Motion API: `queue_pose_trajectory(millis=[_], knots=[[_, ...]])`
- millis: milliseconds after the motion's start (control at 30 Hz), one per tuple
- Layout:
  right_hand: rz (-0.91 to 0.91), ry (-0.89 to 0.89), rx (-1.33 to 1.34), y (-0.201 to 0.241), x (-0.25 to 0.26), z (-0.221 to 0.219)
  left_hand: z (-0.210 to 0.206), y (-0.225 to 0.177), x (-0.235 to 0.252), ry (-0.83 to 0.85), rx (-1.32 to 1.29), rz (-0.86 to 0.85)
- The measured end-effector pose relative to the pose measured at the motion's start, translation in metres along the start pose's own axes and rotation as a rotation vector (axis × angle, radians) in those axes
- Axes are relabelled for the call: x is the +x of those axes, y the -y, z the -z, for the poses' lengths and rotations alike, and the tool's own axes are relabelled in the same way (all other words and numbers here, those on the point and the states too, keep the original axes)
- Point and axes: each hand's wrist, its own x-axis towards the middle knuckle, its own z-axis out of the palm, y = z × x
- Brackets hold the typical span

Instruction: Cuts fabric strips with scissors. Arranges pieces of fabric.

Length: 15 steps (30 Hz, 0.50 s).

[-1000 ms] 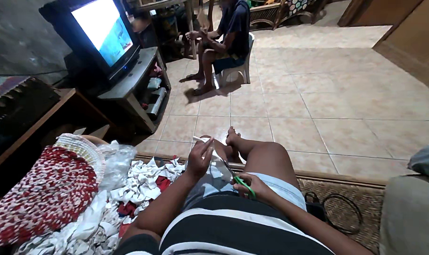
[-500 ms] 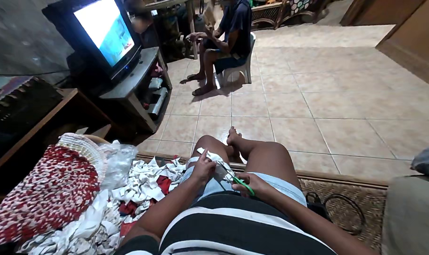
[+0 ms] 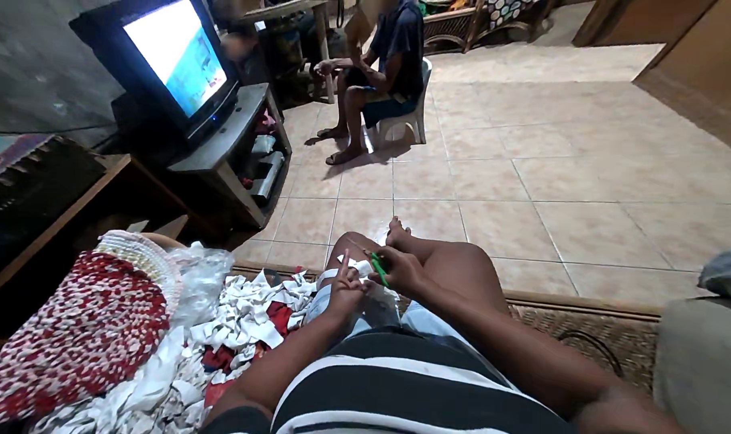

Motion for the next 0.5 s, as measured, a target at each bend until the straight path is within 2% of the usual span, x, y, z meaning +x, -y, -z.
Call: queue_pose_trajectory(millis=[167,400,500], knots=[[0.008,0.096,-0.162,0.017,0.027,-0.019,0.004,0.007,-0.002,-0.054,0.201,-0.039],[-0.04,0.086,-0.157,0.023,0.032,-0.013,0.006,0.008,-0.003,-0.049,0.054,-0.047],[0.001,0.096,-0.091,0.013,0.044,-0.007,0.009,0.008,-0.003,-0.024,-0.044,-0.048]])
